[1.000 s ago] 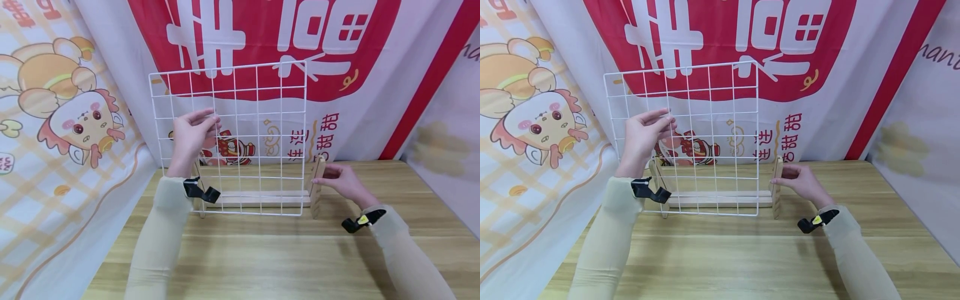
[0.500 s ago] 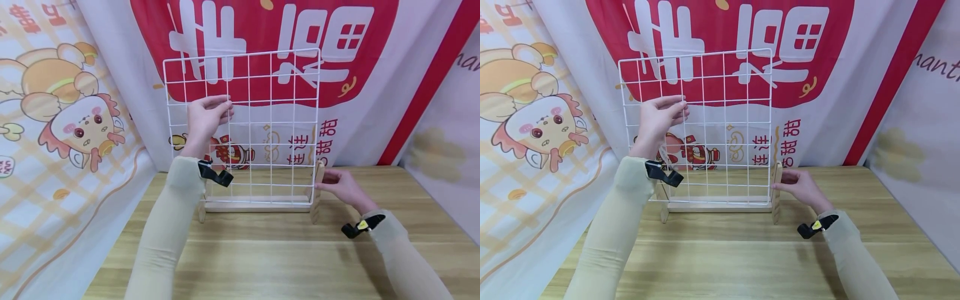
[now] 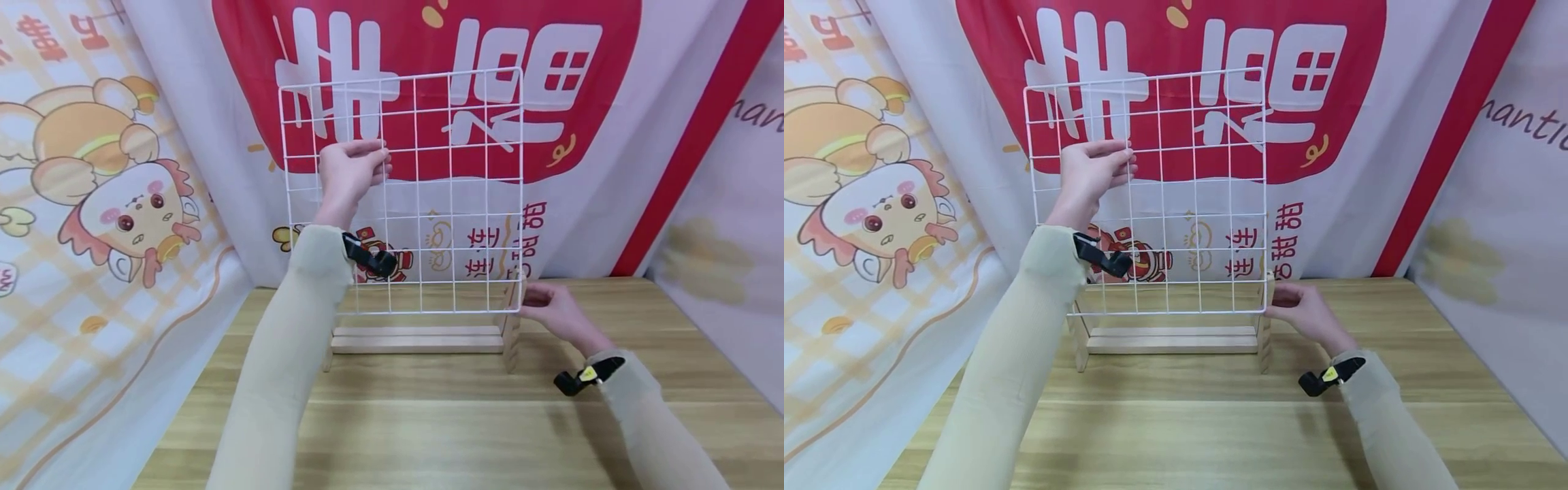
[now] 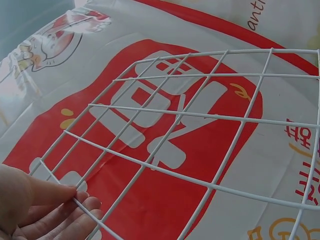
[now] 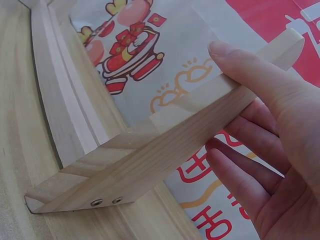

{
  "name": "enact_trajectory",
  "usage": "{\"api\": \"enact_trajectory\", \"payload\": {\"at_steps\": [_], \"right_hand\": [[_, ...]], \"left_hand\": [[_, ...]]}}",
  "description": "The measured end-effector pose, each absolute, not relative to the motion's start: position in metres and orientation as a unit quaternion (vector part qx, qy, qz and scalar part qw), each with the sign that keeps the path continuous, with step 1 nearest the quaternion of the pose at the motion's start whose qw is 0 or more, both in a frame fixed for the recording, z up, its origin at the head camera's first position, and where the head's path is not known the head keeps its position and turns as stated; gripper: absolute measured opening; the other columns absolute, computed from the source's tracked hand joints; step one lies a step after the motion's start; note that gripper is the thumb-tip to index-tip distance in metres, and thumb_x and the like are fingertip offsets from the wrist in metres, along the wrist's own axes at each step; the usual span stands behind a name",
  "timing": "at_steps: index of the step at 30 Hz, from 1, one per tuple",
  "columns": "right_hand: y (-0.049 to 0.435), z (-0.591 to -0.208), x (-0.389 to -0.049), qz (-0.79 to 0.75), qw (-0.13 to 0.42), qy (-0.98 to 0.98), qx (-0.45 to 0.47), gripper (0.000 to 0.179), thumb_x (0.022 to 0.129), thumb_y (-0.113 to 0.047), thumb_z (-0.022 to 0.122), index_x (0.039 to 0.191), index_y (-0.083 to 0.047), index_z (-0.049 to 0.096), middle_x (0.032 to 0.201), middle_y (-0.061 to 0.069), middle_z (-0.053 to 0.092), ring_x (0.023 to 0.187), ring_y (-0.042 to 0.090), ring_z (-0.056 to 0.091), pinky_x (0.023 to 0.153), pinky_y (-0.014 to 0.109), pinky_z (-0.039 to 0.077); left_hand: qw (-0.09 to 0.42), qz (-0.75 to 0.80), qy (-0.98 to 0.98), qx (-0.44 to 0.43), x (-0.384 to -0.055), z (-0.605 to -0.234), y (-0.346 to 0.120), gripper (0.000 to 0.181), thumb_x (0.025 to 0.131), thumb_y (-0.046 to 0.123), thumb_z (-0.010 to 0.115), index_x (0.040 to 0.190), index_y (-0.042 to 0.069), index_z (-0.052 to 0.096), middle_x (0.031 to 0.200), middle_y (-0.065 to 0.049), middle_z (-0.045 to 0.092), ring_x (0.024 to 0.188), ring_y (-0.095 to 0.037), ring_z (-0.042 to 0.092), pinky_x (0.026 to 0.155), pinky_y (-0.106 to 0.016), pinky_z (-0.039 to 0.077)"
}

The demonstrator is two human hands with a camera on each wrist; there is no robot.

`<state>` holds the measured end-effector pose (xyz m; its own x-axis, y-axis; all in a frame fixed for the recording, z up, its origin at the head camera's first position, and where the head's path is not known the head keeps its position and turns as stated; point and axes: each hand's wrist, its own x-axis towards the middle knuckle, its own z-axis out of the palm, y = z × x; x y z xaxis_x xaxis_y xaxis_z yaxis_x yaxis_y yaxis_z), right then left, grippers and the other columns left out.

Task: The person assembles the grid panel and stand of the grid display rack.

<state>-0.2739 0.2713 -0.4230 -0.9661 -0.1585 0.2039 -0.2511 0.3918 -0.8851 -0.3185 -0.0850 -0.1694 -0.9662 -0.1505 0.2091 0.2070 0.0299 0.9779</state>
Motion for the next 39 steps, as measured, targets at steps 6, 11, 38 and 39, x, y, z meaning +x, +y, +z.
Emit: {"api": "enact_trajectory", "payload": {"at_steps": [6, 11, 38, 39], "right_hand": [[0.269, -0.427, -0.273, 0.549, 0.030, -0.826, 0.126, 0.050, 0.088, -0.017, 0.083, 0.129, 0.005, 0.065, 0.115, 0.018, 0.072, 0.099, 0.011, 0.070, 0.086, 0.024, 0.057], [0.267, -0.429, -0.269, 0.552, 0.022, -0.824, 0.125, 0.049, 0.089, -0.020, 0.083, 0.128, 0.005, 0.065, 0.111, 0.013, 0.074, 0.098, 0.013, 0.071, 0.085, 0.024, 0.057], [0.269, -0.422, -0.270, 0.531, 0.035, -0.840, 0.110, 0.054, 0.088, -0.028, 0.084, 0.130, 0.001, 0.065, 0.118, 0.016, 0.071, 0.105, 0.018, 0.069, 0.088, 0.025, 0.056], [0.269, -0.422, -0.270, 0.531, 0.037, -0.839, 0.113, 0.054, 0.088, -0.027, 0.083, 0.131, 0.001, 0.065, 0.119, 0.017, 0.071, 0.105, 0.018, 0.069, 0.088, 0.025, 0.056]], "left_hand": [[0.127, -0.695, -0.707, -0.015, -0.321, -0.167, -0.076, 0.021, 0.093, 0.018, 0.076, 0.114, 0.013, 0.078, 0.105, -0.006, 0.073, 0.092, -0.020, 0.074, 0.082, -0.028, 0.060], [0.141, -0.687, -0.713, -0.014, -0.321, -0.169, -0.068, 0.021, 0.092, 0.020, 0.078, 0.113, 0.016, 0.079, 0.103, -0.004, 0.074, 0.087, -0.017, 0.074, 0.079, -0.024, 0.060], [0.199, -0.706, -0.677, -0.060, -0.325, -0.167, -0.061, 0.024, 0.090, 0.025, 0.079, 0.114, 0.018, 0.079, 0.103, 0.001, 0.075, 0.086, -0.012, 0.073, 0.078, -0.021, 0.059], [0.200, -0.706, -0.677, -0.062, -0.325, -0.166, -0.062, 0.024, 0.090, 0.025, 0.079, 0.114, 0.019, 0.078, 0.103, 0.001, 0.075, 0.086, -0.012, 0.073, 0.078, -0.020, 0.059]]}}
